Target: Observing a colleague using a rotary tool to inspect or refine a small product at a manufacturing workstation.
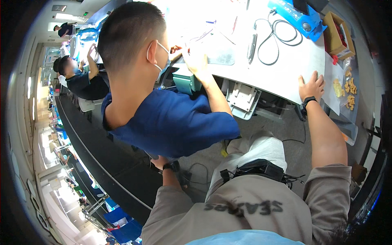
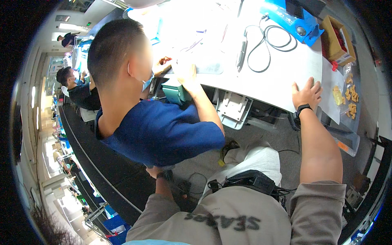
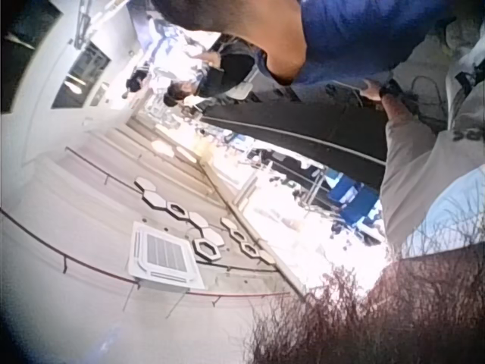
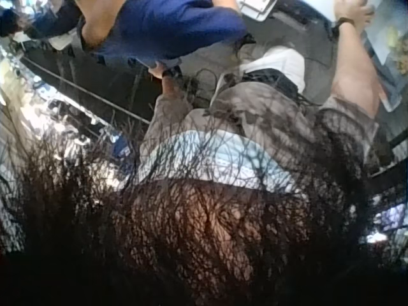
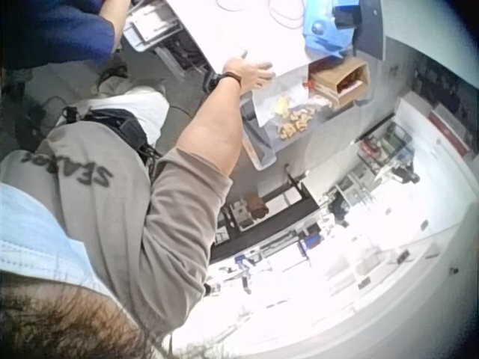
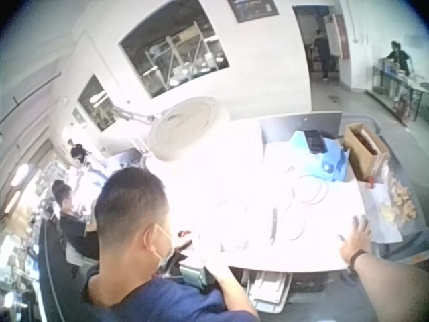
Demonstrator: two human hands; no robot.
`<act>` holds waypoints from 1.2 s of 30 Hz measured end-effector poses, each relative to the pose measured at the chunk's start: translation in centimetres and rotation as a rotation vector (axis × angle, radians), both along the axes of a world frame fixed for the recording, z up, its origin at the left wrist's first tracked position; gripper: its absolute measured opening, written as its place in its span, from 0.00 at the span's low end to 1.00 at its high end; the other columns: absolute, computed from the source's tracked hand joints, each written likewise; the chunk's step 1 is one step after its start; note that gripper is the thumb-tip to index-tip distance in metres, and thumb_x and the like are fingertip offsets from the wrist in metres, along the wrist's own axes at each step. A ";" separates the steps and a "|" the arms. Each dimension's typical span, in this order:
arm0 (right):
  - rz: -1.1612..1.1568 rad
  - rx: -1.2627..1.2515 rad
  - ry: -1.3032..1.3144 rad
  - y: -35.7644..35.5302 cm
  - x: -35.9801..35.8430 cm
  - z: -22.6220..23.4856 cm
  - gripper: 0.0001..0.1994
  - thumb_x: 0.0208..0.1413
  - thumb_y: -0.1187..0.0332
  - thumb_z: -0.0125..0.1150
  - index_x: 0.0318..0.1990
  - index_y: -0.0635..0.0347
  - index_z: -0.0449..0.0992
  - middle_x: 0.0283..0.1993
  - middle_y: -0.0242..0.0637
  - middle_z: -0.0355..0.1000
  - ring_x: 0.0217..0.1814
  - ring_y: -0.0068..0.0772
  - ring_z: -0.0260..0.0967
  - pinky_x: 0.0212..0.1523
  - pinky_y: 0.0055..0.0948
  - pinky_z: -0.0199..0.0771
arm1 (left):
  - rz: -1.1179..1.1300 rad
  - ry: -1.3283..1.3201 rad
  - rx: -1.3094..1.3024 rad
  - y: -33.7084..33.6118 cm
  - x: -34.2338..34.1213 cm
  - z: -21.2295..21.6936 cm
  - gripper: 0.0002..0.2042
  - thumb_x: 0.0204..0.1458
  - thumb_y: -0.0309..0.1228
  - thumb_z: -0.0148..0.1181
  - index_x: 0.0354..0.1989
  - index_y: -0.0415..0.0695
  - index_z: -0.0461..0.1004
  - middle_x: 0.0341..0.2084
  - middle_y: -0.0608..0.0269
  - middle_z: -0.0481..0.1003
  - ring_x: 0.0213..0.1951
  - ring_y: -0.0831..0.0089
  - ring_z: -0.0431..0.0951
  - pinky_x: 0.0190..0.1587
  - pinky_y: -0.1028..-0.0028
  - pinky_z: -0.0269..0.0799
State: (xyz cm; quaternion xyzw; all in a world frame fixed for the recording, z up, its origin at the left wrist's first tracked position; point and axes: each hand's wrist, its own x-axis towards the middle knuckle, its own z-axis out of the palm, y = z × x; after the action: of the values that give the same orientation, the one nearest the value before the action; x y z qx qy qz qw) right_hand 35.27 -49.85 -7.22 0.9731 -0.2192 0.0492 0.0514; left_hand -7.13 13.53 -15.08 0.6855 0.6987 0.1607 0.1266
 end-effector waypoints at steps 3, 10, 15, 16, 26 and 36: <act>0.000 0.001 0.005 -0.1 0.0 0.0 0.41 0.56 0.40 0.57 0.71 0.52 0.55 0.74 0.50 0.49 0.76 0.59 0.44 0.68 0.59 0.54 | -0.002 0.018 0.039 -0.6 0.4 -0.1 0.30 0.55 0.44 0.61 0.59 0.33 0.66 0.48 0.34 0.76 0.48 0.41 0.78 0.48 0.52 0.75; -0.011 0.019 -0.003 -0.2 0.1 -0.3 0.41 0.56 0.39 0.57 0.71 0.51 0.55 0.75 0.50 0.48 0.77 0.59 0.43 0.68 0.60 0.53 | 0.016 0.032 0.023 -0.6 0.6 0.1 0.29 0.54 0.41 0.61 0.59 0.33 0.65 0.48 0.34 0.76 0.48 0.41 0.78 0.48 0.51 0.75; -0.010 0.017 -0.001 -0.3 0.1 -0.4 0.41 0.56 0.40 0.57 0.71 0.51 0.54 0.75 0.51 0.48 0.77 0.59 0.43 0.69 0.60 0.53 | 0.008 0.032 0.014 -0.2 0.3 -0.2 0.28 0.54 0.41 0.61 0.57 0.33 0.66 0.47 0.34 0.76 0.48 0.41 0.78 0.47 0.51 0.75; -0.008 0.017 0.001 -0.2 0.1 -0.3 0.41 0.56 0.40 0.57 0.71 0.51 0.54 0.75 0.51 0.48 0.77 0.59 0.43 0.69 0.59 0.53 | 0.006 0.029 0.021 -0.2 0.3 -0.2 0.28 0.54 0.42 0.61 0.57 0.33 0.67 0.47 0.35 0.76 0.48 0.41 0.78 0.47 0.51 0.75; -0.027 0.002 0.035 -0.1 0.1 0.0 0.41 0.57 0.39 0.56 0.72 0.51 0.53 0.75 0.50 0.47 0.78 0.59 0.42 0.70 0.58 0.52 | -0.010 -0.008 -0.009 -0.3 0.3 -0.3 0.31 0.54 0.45 0.61 0.57 0.32 0.66 0.50 0.33 0.75 0.51 0.40 0.76 0.50 0.53 0.74; -0.035 -0.002 0.042 -0.3 0.2 -0.3 0.42 0.56 0.39 0.56 0.73 0.50 0.53 0.75 0.48 0.47 0.78 0.58 0.42 0.70 0.58 0.51 | 0.006 -0.006 0.038 -0.9 0.9 0.3 0.24 0.53 0.44 0.63 0.48 0.35 0.69 0.43 0.37 0.78 0.46 0.42 0.79 0.48 0.54 0.73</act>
State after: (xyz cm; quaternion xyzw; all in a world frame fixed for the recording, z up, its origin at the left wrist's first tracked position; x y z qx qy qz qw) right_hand 35.46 -50.15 -7.52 0.9699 -0.2347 0.0279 0.0580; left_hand -6.20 12.68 -14.83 0.6853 0.6971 0.1764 0.1149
